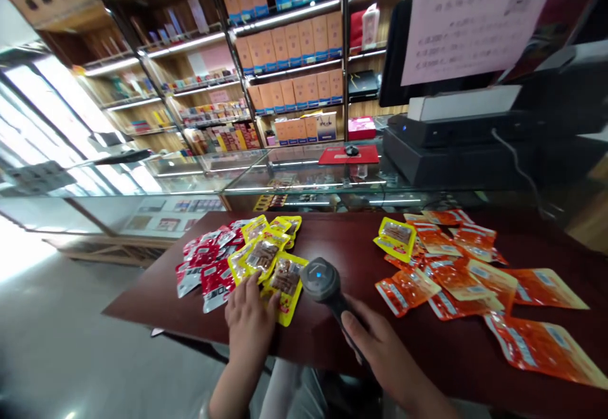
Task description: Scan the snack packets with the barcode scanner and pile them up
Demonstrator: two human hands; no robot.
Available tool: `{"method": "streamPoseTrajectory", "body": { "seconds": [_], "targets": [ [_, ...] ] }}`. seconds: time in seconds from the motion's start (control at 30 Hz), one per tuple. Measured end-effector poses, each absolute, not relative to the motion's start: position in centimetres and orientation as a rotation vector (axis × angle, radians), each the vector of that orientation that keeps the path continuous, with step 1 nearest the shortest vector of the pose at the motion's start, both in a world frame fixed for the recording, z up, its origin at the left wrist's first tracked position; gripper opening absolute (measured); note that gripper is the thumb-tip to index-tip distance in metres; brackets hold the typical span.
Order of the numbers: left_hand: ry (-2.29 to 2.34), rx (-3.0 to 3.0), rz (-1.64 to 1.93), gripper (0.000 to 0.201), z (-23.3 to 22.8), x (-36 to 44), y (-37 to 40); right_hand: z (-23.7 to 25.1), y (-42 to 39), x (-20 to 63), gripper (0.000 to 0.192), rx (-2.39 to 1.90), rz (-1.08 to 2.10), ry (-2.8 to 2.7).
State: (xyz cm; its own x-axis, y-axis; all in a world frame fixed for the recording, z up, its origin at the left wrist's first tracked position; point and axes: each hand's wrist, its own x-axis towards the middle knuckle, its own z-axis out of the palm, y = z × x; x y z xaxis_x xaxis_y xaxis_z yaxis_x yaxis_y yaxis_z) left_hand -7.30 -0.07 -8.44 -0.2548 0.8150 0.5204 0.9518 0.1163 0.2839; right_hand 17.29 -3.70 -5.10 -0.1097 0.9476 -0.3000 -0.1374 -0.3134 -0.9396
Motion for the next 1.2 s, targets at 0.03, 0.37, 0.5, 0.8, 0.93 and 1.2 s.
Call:
{"method": "streamPoseTrajectory", "body": {
  "seconds": [0.03,0.37,0.5,0.8,0.93,1.2],
  "targets": [
    [-2.128,-1.762,-0.822,0.044,-8.4,-7.1,-0.1,-5.0,-3.8,17.5,0.066,-1.255,1.571,-0.995],
    [-1.725,-2.219,-0.803,0.031,-10.0,-5.4,1.1,-4.2,-4.7,21.2,0.062,-1.124,1.514,-1.028],
    [-1.734,-2.270,-0.799,0.028,-8.2,-1.9,2.4,-3.9,-5.2,23.2,0.063,-1.130,1.483,-0.966],
    [-1.979,-2.652,-0.772,0.049,-5.5,13.4,12.7,-5.2,-5.9,28.3,0.070,-1.254,1.331,-0.738],
    [-2.107,-2.617,-0.509,0.061,-5.0,17.9,16.2,-5.5,-6.5,29.5,0.068,-1.261,1.267,-0.540],
    [-2.218,-2.666,-0.598,0.041,-6.2,17.5,16.9,-6.0,-6.5,30.1,0.065,-1.253,1.240,-0.515]
  ]
}}
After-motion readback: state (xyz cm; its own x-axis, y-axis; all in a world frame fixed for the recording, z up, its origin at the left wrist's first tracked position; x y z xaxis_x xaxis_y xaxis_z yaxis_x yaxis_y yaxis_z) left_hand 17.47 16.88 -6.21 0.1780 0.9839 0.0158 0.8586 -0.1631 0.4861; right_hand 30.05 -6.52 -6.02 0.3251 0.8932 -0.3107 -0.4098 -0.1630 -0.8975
